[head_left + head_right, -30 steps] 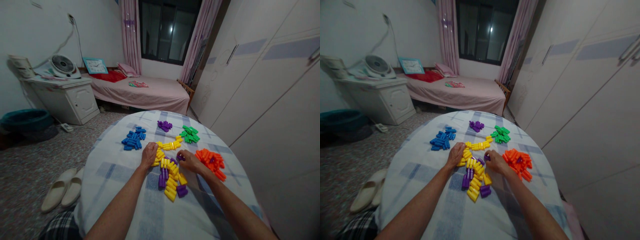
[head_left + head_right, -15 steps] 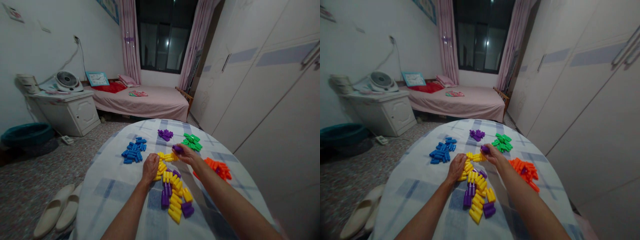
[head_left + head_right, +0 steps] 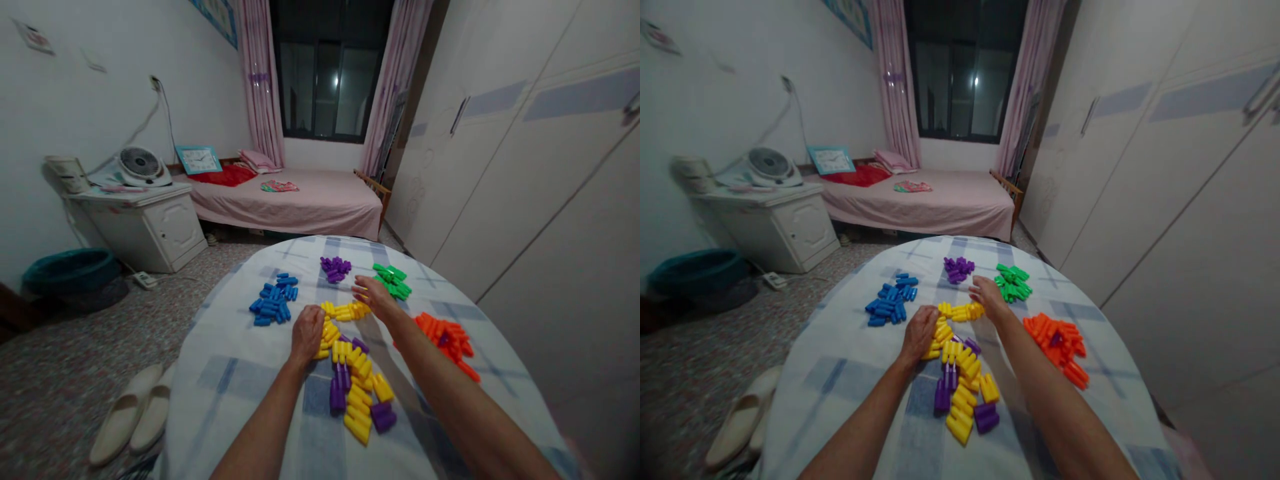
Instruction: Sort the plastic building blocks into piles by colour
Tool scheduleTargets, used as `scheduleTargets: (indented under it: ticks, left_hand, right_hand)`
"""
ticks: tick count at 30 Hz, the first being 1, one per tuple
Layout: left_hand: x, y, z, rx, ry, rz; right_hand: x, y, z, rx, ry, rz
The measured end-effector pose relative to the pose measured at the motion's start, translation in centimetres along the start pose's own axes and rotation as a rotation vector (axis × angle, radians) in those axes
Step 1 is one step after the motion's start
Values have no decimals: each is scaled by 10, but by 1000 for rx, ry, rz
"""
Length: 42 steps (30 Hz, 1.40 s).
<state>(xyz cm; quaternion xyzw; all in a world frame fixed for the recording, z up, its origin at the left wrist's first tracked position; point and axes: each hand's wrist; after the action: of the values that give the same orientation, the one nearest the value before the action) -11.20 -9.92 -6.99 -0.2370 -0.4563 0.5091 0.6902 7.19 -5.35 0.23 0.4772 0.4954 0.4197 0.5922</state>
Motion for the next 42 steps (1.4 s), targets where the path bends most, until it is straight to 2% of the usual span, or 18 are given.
scheduleTargets:
  ticks: [4, 7, 10, 13, 17, 21, 23, 25, 30, 36, 38, 40, 42]
  left_hand:
    - [0, -1, 1, 16, -4, 13]
    - [0, -1, 1, 37, 8, 14]
    - [0, -2, 2, 44, 16, 18]
    - [0, -3, 3, 43, 18, 21]
    - [0, -3, 3, 31, 16, 9]
    - [0, -1, 3, 19, 10, 7]
    - [0, 1, 2, 25, 11, 11]
    - [0, 2, 2, 31, 10, 15]
    - [0, 2, 1, 28, 3, 21]
    - [0, 0, 2, 33, 4, 27]
    - [0, -1, 2, 34, 3, 27]
    - [0, -2, 3, 32, 5, 22]
    - [1, -2, 3, 29, 9, 17]
  right_hand:
    - [-39, -14, 30, -140, 83, 66]
    - [-64, -26, 47, -398, 288, 227]
    - [-81, -36, 54, -633, 455, 355]
    - [-90, -41, 49, -810, 519, 418]
    - [-96, -43, 34, -986, 464, 479]
    - [-97, -50, 27, -1097, 255, 482]
    - [-95, -54, 27, -1069, 151, 425]
    - [-91, -54, 28, -948, 122, 364]
    - [-89, -45, 35, -660, 170, 333]
    - [-107, -41, 49, -2, 328, -41]
    - [-118, -40, 51, 15, 328, -62]
    - [-130, -38, 47, -105, 355, -21]
    - [-140, -36, 40, -244, 449, 36]
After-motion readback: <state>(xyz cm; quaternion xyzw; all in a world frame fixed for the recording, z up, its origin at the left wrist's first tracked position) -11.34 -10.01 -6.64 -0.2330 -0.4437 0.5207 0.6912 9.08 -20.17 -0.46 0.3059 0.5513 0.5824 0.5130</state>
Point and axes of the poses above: each hand's wrist, its own x-axis towards the middle knuckle, its own z-axis out of the back of the hand, y = z × x, and after that the axes turned 4 degrees about -x, right-handed
